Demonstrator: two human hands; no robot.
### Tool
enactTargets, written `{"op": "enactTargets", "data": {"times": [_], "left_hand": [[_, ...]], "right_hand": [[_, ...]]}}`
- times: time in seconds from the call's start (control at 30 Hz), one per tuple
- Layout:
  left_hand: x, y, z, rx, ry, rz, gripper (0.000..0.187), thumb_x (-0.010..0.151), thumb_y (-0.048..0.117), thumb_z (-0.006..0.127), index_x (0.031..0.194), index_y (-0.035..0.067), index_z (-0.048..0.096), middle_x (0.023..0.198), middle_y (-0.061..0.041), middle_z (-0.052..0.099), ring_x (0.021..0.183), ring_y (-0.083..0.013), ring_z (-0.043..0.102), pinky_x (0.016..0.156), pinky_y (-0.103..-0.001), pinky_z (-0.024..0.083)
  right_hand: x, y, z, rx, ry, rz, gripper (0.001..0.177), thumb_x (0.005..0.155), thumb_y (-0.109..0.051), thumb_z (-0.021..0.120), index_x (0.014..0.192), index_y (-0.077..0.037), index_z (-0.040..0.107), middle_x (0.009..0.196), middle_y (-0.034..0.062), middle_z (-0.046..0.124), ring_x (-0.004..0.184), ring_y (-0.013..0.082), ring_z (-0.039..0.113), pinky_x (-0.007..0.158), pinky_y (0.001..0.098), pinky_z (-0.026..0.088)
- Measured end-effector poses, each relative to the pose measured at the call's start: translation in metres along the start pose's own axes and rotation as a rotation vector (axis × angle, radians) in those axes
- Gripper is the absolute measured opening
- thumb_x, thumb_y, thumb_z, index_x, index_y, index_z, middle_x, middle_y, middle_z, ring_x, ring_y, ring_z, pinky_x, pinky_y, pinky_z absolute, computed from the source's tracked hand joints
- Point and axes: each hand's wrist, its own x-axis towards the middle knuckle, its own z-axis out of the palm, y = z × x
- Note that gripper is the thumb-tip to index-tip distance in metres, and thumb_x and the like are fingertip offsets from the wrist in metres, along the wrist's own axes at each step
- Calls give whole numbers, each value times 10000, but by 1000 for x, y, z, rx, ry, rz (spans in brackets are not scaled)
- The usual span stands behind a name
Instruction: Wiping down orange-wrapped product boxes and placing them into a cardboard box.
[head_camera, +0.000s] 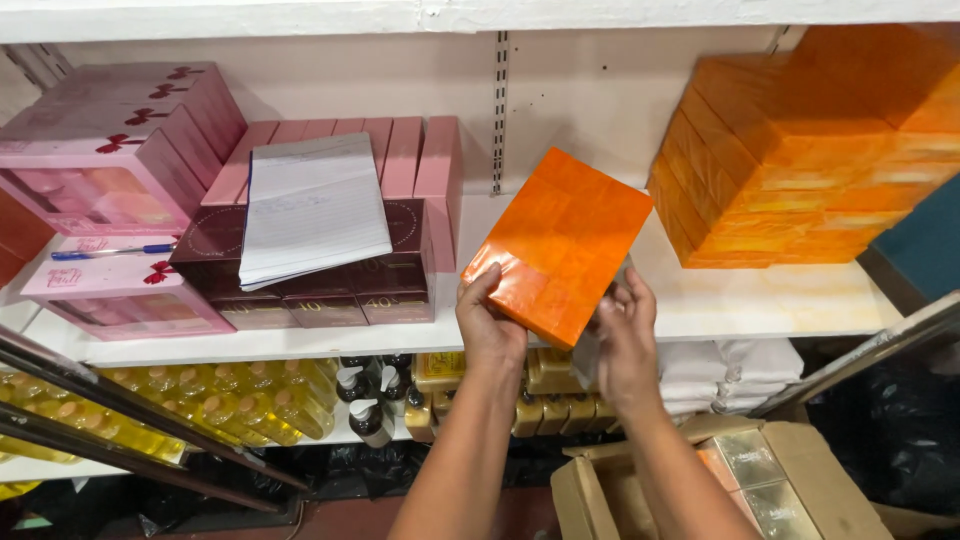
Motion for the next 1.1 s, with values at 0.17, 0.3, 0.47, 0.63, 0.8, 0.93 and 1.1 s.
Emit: {"op": "enactTargets", "data": {"times": [0.17, 0.3, 0.47, 0.63, 0.8, 0.93, 1.1], "left_hand": [[-26, 12, 9, 4, -78, 0, 585, 804, 56, 679, 1361, 44, 502, 1298, -157, 597, 1226, -305, 592, 1090, -487, 482], [-49, 35, 21, 187, -184, 2, 668, 776, 6, 670, 1426, 52, 526, 1329, -150, 603, 1224, -281, 589, 1082, -433, 475], [-59, 52, 7, 373, -397, 37, 674, 823, -17, 691, 1471, 15, 504, 1374, -167, 601, 1211, -258, 617, 1080, -385, 491], [-80, 56, -4, 631, -515, 73, 716, 896, 79, 691, 1545, 5, 399, 1408, -158, 587, 1202, -221, 626, 1031, -354, 533], [-105, 59, -5, 817, -698, 216, 761, 1039, 220, 598, 1645, -17, 203, 1518, -182, 519, 1322, -196, 542, 1105, -312, 452], [-117, 59, -5, 916, -737, 297, 739, 1068, 267, 549, 1639, -27, 184, 1590, -185, 448, 1416, -219, 478, 1166, -335, 397], [-137, 43, 1, 943, -734, 344, 736, 1081, 303, 522, 1640, -31, 180, 1646, -193, 379, 1489, -245, 410, 1216, -362, 334]], "right_hand": [[-31, 6, 25, -2, -84, -280, 703, 958, -28, 643, 1547, 20, 263, 1541, 165, 403, 1429, 247, 428, 1212, 404, 332], [-38, -5, 27, 150, -47, -194, 607, 929, 39, 641, 1483, 61, 395, 1475, 159, 511, 1374, 238, 507, 1168, 393, 413], [-51, -20, 23, 221, 74, -194, 522, 958, 52, 595, 1468, 63, 483, 1413, 139, 584, 1297, 217, 561, 1124, 372, 446], [-63, -49, 26, 153, 109, -263, 431, 1031, 2, 533, 1455, 72, 506, 1442, 148, 585, 1330, 213, 569, 1165, 359, 448], [-80, -69, 27, 121, 109, -275, 403, 1062, -45, 501, 1439, 96, 512, 1449, 175, 585, 1334, 230, 579, 1174, 371, 445], [-88, -82, 24, 130, 127, -285, 395, 1060, -47, 509, 1426, 101, 519, 1439, 181, 593, 1334, 236, 585, 1180, 375, 451], [-92, -96, 4, 122, 122, -308, 393, 1063, -43, 521, 1424, 112, 519, 1431, 188, 595, 1327, 240, 582, 1183, 380, 445]]}}
